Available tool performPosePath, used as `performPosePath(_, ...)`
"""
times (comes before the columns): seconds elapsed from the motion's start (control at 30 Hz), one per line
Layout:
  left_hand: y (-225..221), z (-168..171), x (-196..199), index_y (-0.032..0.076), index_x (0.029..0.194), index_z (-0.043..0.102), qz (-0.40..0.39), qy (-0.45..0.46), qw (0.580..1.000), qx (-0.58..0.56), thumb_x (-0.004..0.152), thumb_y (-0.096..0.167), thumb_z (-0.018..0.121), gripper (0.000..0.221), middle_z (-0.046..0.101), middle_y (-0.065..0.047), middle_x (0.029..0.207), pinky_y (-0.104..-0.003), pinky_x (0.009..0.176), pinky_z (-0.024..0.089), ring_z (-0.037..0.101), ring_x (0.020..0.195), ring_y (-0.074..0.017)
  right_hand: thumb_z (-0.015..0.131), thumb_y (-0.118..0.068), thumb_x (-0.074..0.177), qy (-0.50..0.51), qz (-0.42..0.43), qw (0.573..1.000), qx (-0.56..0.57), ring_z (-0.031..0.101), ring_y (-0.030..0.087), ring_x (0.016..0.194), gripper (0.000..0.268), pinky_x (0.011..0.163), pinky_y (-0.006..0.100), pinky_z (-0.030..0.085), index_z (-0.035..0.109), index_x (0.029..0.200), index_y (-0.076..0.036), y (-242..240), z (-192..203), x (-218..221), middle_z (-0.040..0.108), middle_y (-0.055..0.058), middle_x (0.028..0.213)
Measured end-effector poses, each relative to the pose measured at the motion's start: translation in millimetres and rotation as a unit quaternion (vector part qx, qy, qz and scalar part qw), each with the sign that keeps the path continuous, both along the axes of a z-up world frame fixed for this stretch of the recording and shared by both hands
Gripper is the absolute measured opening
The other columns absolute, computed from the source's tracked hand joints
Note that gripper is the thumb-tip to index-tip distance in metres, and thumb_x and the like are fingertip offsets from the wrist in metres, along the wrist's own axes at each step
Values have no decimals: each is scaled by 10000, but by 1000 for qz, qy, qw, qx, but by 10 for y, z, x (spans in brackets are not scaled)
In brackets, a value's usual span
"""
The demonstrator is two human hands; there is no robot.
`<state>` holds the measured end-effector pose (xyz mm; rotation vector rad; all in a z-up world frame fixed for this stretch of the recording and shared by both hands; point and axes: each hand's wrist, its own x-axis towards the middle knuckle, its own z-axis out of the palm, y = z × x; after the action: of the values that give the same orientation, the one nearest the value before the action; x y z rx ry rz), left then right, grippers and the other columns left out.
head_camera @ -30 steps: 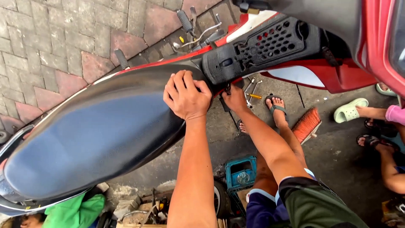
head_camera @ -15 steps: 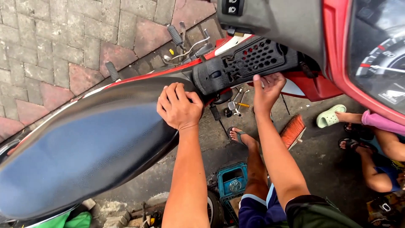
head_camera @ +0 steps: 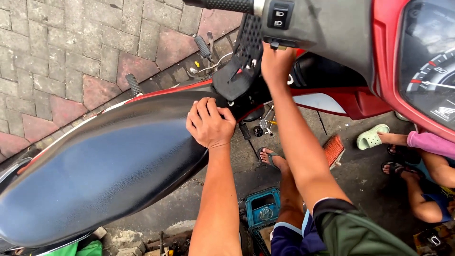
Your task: Repairing a motorcycle by removing fairing screws and working on internal components under the seat using a screwdriver and wrench.
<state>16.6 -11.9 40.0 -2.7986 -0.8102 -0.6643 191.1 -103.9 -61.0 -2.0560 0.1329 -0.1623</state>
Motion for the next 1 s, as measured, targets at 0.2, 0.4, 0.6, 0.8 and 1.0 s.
performPosePath(0.2, 25, -376, -108, 221, 913, 663, 5, -19, 999, 25, 816, 207, 519, 174, 662, 48, 1012, -369, 954, 444, 657, 1029, -190, 729, -141, 849, 55, 46, 997, 26, 722, 257, 921, 129, 863, 390, 543, 765, 946, -64, 262, 44, 50, 772, 73, 955)
performPosePath(0.4, 14, -353, -106, 217, 915, 661, 5, -24, 999, 21, 813, 200, 519, 176, 657, 49, 1015, -366, 973, 442, 655, 1031, -189, 672, -215, 885, 104, 95, 989, 53, 688, 219, 823, 141, 765, 357, 527, 725, 915, -87, 365, 146, 218, 732, 52, 882)
performPosePath(0.6, 41, -396, -125, 243, 914, 652, 0, -27, 998, 51, 830, 218, 515, 162, 652, 62, 1017, -371, 990, 442, 655, 1029, -177, 615, -288, 922, 155, 133, 976, 78, 654, 182, 725, 195, 667, 324, 512, 685, 885, -110, 135, 206, 168, 692, 31, 808)
performPosePath(0.8, 41, -364, -104, 218, 896, 652, -16, -46, 997, 67, 837, 192, 521, 146, 640, 40, 991, -365, 951, 459, 645, 1009, -192, 556, -360, 958, 214, 165, 958, 92, 619, 144, 627, 265, 569, 292, 496, 644, 854, -132, -160, 102, 74, 652, 10, 734)
performPosePath(1.0, 56, -444, -109, 186, 894, 670, -35, -68, 994, 73, 848, 159, 535, 146, 633, 10, 964, -381, 931, 475, 645, 989, -215, 498, -432, 994, 271, 213, 933, 104, 584, 108, 529, 343, 471, 260, 479, 604, 823, -155, -416, 207, -129, 611, -10, 661)
